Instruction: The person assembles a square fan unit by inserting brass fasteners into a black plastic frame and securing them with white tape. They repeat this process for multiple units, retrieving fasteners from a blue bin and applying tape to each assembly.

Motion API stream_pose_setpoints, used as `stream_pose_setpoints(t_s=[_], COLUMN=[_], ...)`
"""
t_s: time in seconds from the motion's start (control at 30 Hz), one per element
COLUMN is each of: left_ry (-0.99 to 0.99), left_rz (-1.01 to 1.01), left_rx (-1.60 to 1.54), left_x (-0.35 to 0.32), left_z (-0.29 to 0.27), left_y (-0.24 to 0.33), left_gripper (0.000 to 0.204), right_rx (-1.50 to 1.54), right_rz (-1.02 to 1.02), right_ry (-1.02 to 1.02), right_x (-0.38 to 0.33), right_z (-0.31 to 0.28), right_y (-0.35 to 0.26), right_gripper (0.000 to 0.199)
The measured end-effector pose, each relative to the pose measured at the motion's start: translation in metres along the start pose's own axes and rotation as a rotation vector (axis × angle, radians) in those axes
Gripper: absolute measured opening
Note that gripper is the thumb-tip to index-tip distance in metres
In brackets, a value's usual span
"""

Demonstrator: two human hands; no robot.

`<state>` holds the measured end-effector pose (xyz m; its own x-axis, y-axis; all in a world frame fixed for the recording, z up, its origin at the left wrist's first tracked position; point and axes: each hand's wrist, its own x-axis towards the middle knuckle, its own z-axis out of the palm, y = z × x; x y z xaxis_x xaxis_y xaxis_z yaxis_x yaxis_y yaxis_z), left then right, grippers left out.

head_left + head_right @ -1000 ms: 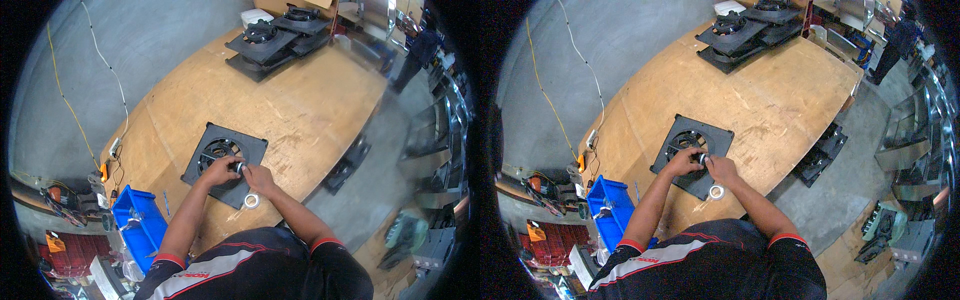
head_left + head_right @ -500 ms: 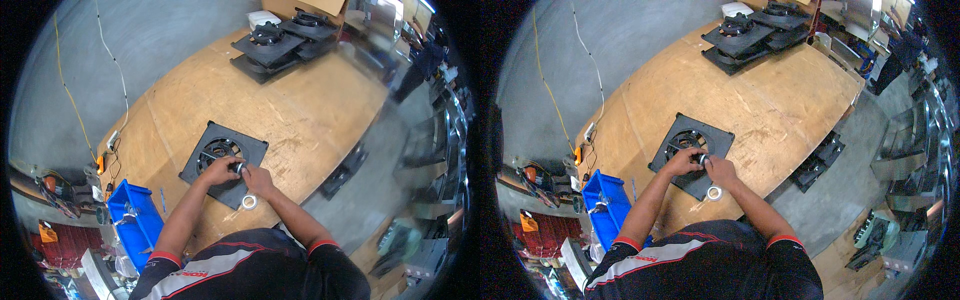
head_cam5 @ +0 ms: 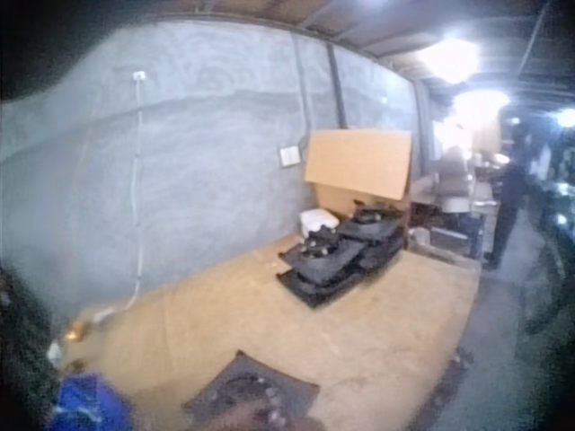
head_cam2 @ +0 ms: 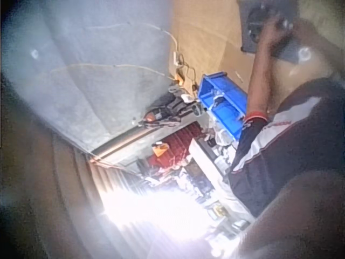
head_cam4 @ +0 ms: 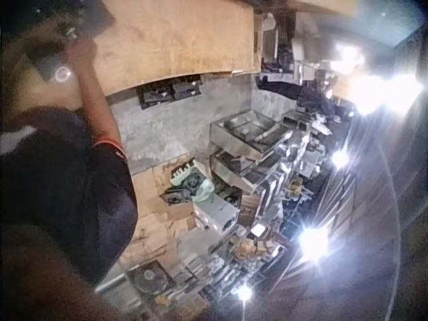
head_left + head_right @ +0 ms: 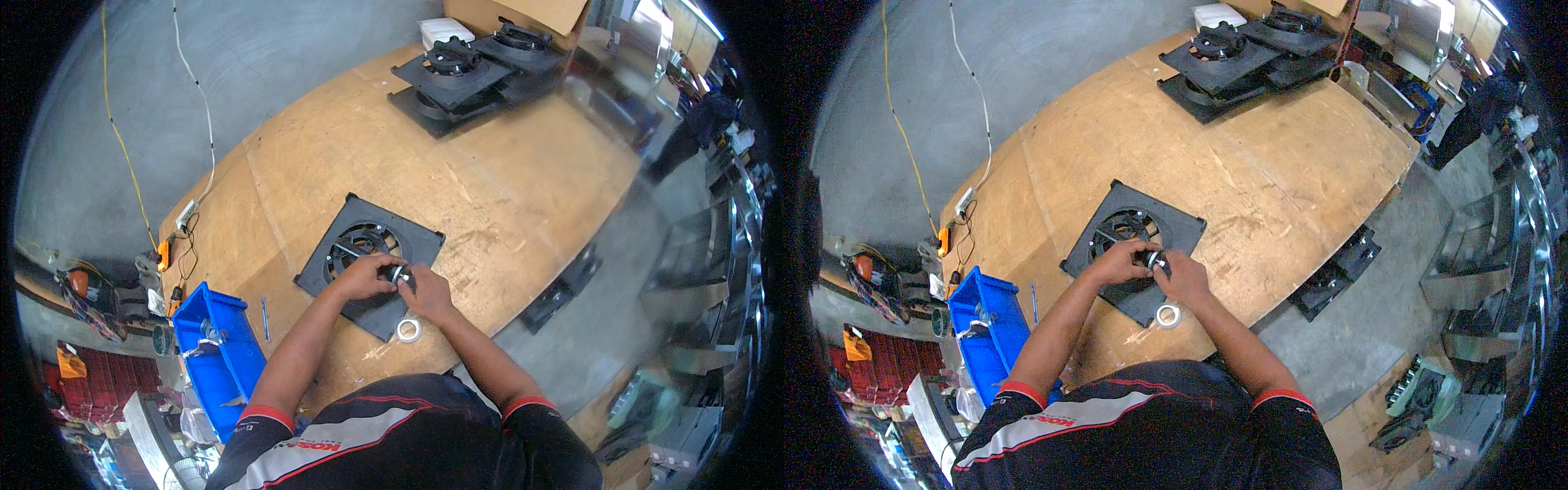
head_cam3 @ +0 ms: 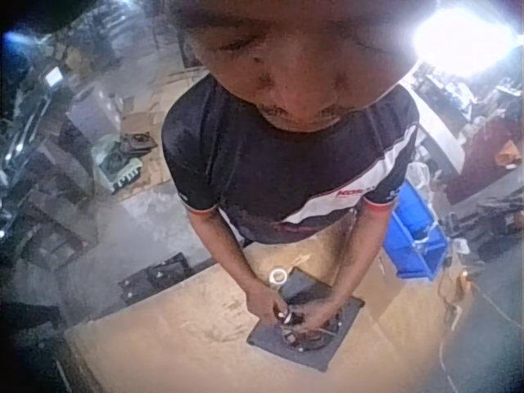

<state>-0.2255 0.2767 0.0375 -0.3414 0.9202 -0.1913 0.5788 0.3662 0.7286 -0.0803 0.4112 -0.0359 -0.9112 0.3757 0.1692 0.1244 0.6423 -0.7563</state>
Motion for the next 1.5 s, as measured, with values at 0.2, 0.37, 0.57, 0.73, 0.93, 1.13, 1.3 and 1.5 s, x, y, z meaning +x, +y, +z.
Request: stream_pose_setpoints(t_s=[0.2,0.37,0.57,0.73,0.93,1.13,1.3,1.5], left_ry=[-0.011,0.038,0.026,-0.031,0.019,0.015,-0.001,0.044], left_rz=[0.016,0.093,0.008,-0.108,0.001,-0.004,-0.024,0.037], left_rx=[-0.014,0.037,0.013,-0.023,-0.024,-0.042,0.028,0.022], left_x=[0.004,0.005,0.000,0.003,0.002,0.002,0.003,0.002], left_z=[0.003,0.005,0.002,-0.003,0.002,0.003,0.000,0.004], left_y=[-0.009,-0.013,-0.007,0.011,-0.002,-0.007,0.002,-0.004], left_gripper=[0.061,0.060,0.060,0.061,0.061,0.062,0.060,0.059], right_rx=[-0.012,0.031,0.084,0.224,0.143,0.403,0.246,0.402], right_rz=[0.063,0.035,0.011,0.171,0.123,0.327,0.162,0.384], right_ry=[-0.107,-0.025,0.006,-0.166,-0.065,-0.157,-0.028,-0.155], right_x=[0.009,0.001,-0.003,0.008,0.002,0.003,0.002,0.009], right_z=[0.007,0.009,0.000,0.006,0.004,-0.001,0.013,0.003], right_y=[0.011,0.005,-0.009,0.007,-0.001,0.005,0.011,0.017], right_gripper=[0.037,0.037,0.039,0.040,0.045,0.047,0.049,0.043])
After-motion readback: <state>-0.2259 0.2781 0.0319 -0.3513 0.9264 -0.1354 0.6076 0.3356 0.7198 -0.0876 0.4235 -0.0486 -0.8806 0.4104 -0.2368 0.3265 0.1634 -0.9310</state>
